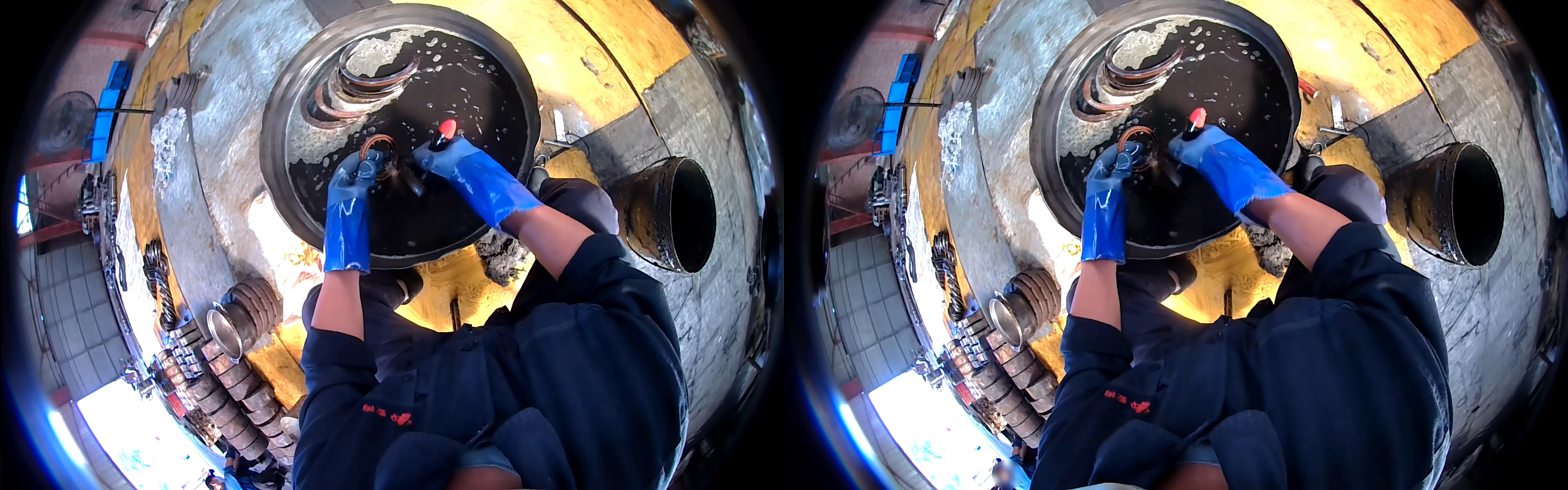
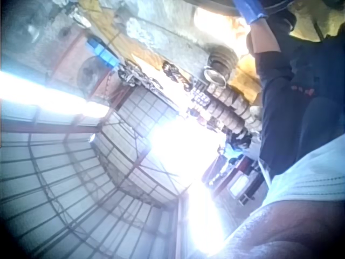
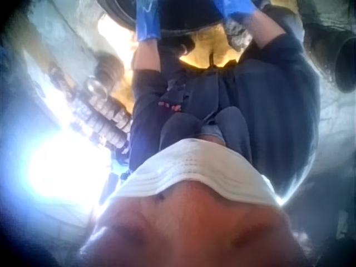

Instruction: The person uses a brush and their hands to scrub metal rings and industrial parts inside a bucket of dark liquid, then places the parts onto a cloth on the floor.

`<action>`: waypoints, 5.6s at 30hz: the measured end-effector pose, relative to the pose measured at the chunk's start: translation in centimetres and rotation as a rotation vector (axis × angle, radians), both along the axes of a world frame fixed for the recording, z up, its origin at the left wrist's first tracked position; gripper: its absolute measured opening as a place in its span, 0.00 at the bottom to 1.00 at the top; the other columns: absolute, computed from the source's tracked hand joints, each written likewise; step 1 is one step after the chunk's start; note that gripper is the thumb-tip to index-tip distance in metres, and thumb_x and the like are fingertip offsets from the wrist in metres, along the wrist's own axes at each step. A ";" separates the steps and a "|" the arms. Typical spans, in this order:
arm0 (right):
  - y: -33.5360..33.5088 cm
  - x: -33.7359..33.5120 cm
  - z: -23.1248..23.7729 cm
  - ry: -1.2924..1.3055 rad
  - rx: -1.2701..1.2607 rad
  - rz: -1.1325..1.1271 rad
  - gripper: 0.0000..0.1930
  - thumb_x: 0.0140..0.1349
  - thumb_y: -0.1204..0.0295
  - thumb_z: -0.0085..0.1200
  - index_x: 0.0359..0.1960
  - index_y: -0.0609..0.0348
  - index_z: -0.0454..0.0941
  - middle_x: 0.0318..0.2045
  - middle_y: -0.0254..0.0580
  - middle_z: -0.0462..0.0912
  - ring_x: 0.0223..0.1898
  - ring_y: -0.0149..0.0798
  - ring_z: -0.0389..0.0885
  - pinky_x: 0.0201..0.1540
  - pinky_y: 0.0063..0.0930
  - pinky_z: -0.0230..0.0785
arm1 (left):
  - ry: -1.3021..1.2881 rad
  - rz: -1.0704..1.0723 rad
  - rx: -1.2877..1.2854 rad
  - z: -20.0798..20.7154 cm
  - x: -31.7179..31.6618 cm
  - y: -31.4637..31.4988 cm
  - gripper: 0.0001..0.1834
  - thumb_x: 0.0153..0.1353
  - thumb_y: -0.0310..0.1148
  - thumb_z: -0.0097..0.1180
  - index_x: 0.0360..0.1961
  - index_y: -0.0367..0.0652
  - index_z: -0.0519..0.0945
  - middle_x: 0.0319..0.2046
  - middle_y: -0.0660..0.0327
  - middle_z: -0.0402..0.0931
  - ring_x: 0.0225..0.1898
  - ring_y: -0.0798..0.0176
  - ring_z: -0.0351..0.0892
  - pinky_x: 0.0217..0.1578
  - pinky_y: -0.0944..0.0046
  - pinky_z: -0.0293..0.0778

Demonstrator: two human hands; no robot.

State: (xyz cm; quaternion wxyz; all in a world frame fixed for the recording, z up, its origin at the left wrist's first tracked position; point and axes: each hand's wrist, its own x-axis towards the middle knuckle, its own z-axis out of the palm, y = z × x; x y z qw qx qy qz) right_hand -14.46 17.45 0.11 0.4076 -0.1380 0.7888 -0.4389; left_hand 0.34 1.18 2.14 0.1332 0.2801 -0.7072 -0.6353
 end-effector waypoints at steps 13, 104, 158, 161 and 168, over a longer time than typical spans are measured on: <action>0.6 0.1 -1.1 -0.090 -0.660 -0.166 0.17 0.67 0.62 0.57 0.49 0.61 0.85 0.41 0.41 0.88 0.43 0.34 0.84 0.50 0.29 0.76 | -0.141 0.046 0.374 -1.7 0.3 0.6 0.17 0.73 0.35 0.55 0.57 0.37 0.81 0.47 0.56 0.84 0.46 0.64 0.83 0.46 0.65 0.80; 0.2 -0.1 -0.2 -0.084 -0.587 -0.007 0.16 0.65 0.62 0.62 0.49 0.55 0.86 0.39 0.37 0.89 0.41 0.30 0.84 0.49 0.28 0.76 | 0.012 -0.093 -0.278 -2.2 0.3 -0.7 0.19 0.71 0.41 0.59 0.51 0.34 0.84 0.43 0.58 0.85 0.45 0.63 0.81 0.50 0.61 0.75; 1.1 -0.6 0.4 0.320 -0.209 -0.101 0.14 0.65 0.60 0.59 0.48 0.48 0.86 0.40 0.48 0.89 0.43 0.49 0.88 0.49 0.37 0.79 | 0.195 -0.322 -1.370 -0.5 -1.1 -0.5 0.15 0.49 0.30 0.69 0.41 0.46 0.85 0.46 0.60 0.85 0.49 0.52 0.85 0.41 0.54 0.82; 2.5 0.1 3.0 0.444 -0.244 -0.033 0.14 0.65 0.61 0.59 0.50 0.47 0.85 0.39 0.47 0.89 0.44 0.50 0.88 0.49 0.37 0.80 | 0.210 -0.258 -1.519 -0.2 -0.8 -0.7 0.15 0.48 0.33 0.70 0.39 0.49 0.85 0.46 0.64 0.85 0.50 0.57 0.85 0.39 0.56 0.82; 6.8 4.1 2.1 0.945 -0.412 0.192 0.17 0.62 0.71 0.62 0.54 0.45 0.84 0.49 0.45 0.87 0.47 0.51 0.87 0.50 0.38 0.80 | 0.100 -0.086 -1.651 0.0 -1.3 0.9 0.05 0.53 0.32 0.59 0.32 0.57 0.83 0.43 0.75 0.84 0.49 0.67 0.84 0.42 0.57 0.80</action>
